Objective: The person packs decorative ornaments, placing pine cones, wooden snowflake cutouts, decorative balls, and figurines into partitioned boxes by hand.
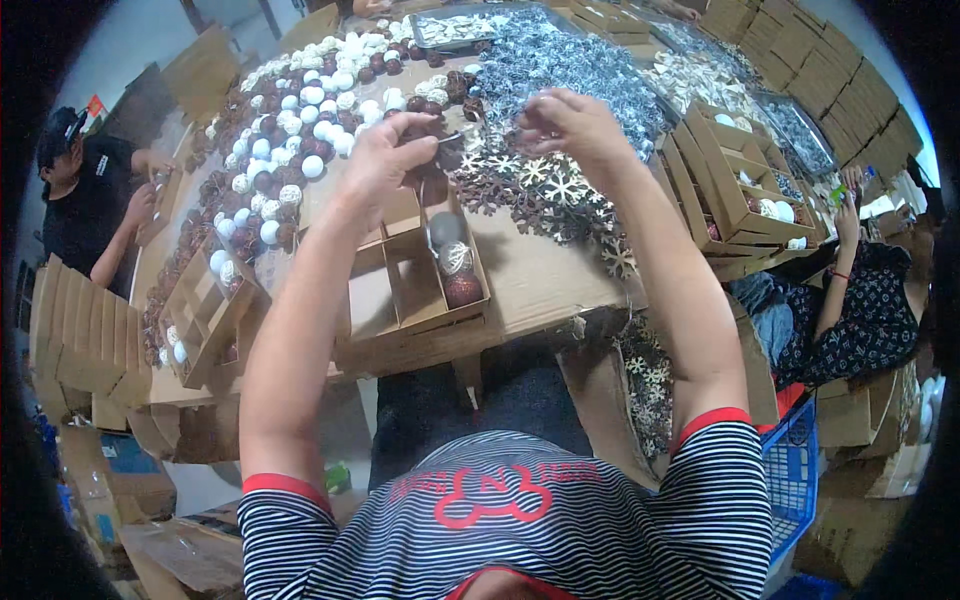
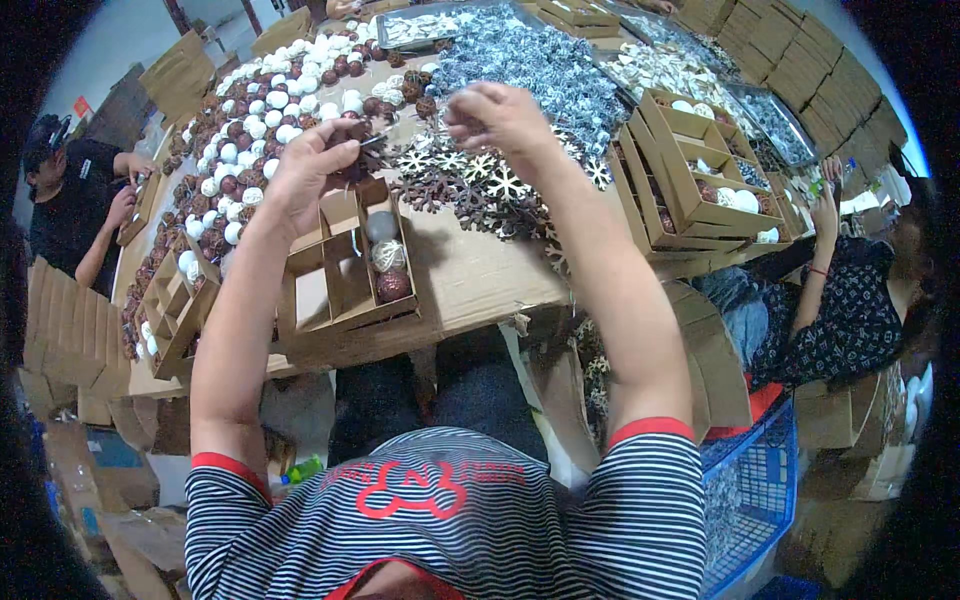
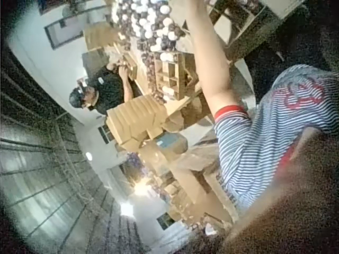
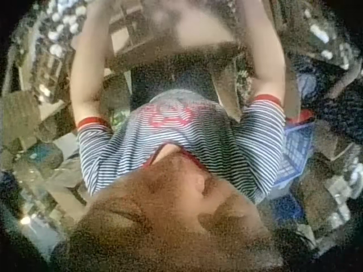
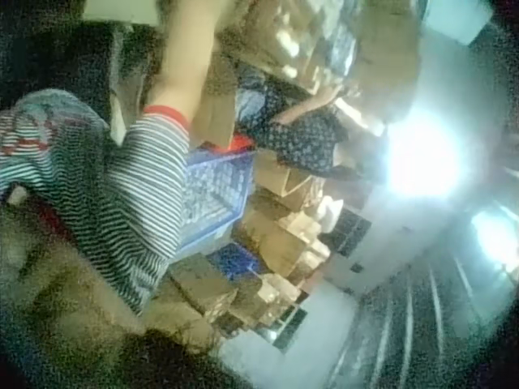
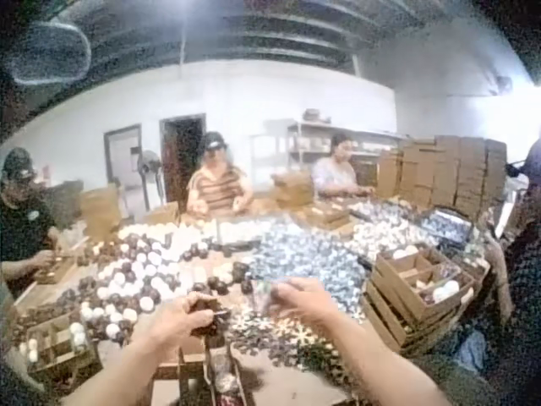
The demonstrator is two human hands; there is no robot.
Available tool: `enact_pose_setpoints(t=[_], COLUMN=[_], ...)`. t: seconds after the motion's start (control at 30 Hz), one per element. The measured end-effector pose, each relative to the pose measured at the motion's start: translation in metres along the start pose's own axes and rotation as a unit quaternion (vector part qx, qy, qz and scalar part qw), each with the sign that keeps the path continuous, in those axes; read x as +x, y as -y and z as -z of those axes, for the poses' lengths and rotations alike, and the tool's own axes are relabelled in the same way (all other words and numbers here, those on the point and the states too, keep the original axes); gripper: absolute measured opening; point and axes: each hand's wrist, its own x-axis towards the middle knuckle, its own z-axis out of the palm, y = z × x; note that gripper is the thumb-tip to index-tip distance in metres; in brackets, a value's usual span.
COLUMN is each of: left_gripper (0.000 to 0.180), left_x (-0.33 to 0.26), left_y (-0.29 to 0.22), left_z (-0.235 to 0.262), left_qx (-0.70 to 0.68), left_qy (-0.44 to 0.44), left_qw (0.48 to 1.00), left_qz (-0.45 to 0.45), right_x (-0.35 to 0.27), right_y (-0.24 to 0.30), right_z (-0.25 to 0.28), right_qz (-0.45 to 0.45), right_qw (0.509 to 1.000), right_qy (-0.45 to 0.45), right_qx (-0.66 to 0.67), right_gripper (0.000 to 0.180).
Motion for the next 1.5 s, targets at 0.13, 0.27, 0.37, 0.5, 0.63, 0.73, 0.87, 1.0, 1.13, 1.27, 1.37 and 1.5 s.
enact_pose_setpoints(t=[0.13, 0.27, 0.37, 0.5, 0.63, 0.73, 0.87, 1.0, 1.13, 1.27, 1.37, 1.5], left_gripper=[0.021, 0.023, 0.023, 0.03, 0.032, 0.029, 0.032, 0.031, 0.03, 0.024, 0.021, 0.021], left_x=[-0.002, -0.005, -0.008, -0.016, -0.028, -0.032, -0.035, -0.038, -0.041, -0.037, -0.036, -0.033], left_y=[-0.002, -0.007, -0.011, -0.01, -0.011, -0.005, 0.002, 0.003, 0.002, -0.004, 0.0, 0.001], left_z=[0.015, 0.018, 0.017, 0.003, -0.018, -0.021, -0.027, -0.028, -0.031, -0.036, -0.046, -0.052], left_qx=[-0.013, -0.03, -0.044, -0.153, -0.206, -0.231, -0.271, -0.256, -0.2, -0.12, -0.017, 0.101], left_qy=[-0.004, -0.02, -0.011, 0.027, 0.032, 0.108, 0.16, 0.175, 0.101, 0.127, 0.116, 0.081], left_qw=[1.0, 0.999, 0.999, 0.988, 0.975, 0.963, 0.943, 0.944, 0.97, 0.982, 0.993, 0.99], left_qz=[-0.01, -0.004, -0.008, 0.02, 0.07, 0.087, 0.104, 0.11, 0.096, 0.066, 0.012, -0.064], right_x=[-0.021, -0.039, -0.047, -0.057, -0.061, -0.055, -0.053, -0.06, -0.068, -0.069, -0.068, -0.065], right_y=[-0.001, -0.016, -0.023, -0.023, -0.007, -0.008, -0.012, -0.01, -0.002, 0.008, 0.018, 0.028], right_z=[0.026, 0.052, 0.059, 0.042, -0.005, -0.033, -0.042, -0.034, -0.01, 0.016, 0.007, -0.016], right_qz=[0.006, -0.008, -0.022, -0.02, 0.048, 0.085, 0.102, 0.114, 0.09, 0.069, 0.062, 0.085], right_qw=[0.997, 0.992, 0.987, 0.995, 0.999, 0.988, 0.979, 0.986, 0.993, 0.992, 0.991, 0.983], right_qy=[-0.051, -0.078, -0.09, -0.1, 0.005, 0.1, 0.129, 0.1, 0.077, 0.094, 0.118, 0.116], right_qx=[0.062, 0.101, 0.13, 0.021, -0.013, 0.082, 0.12, 0.074, 0.026, 0.049, -0.002, -0.118], right_gripper=[0.02, 0.022, 0.021, 0.01, 0.033, 0.048, 0.036, 0.022, 0.009, 0.012, 0.01, 0.018])
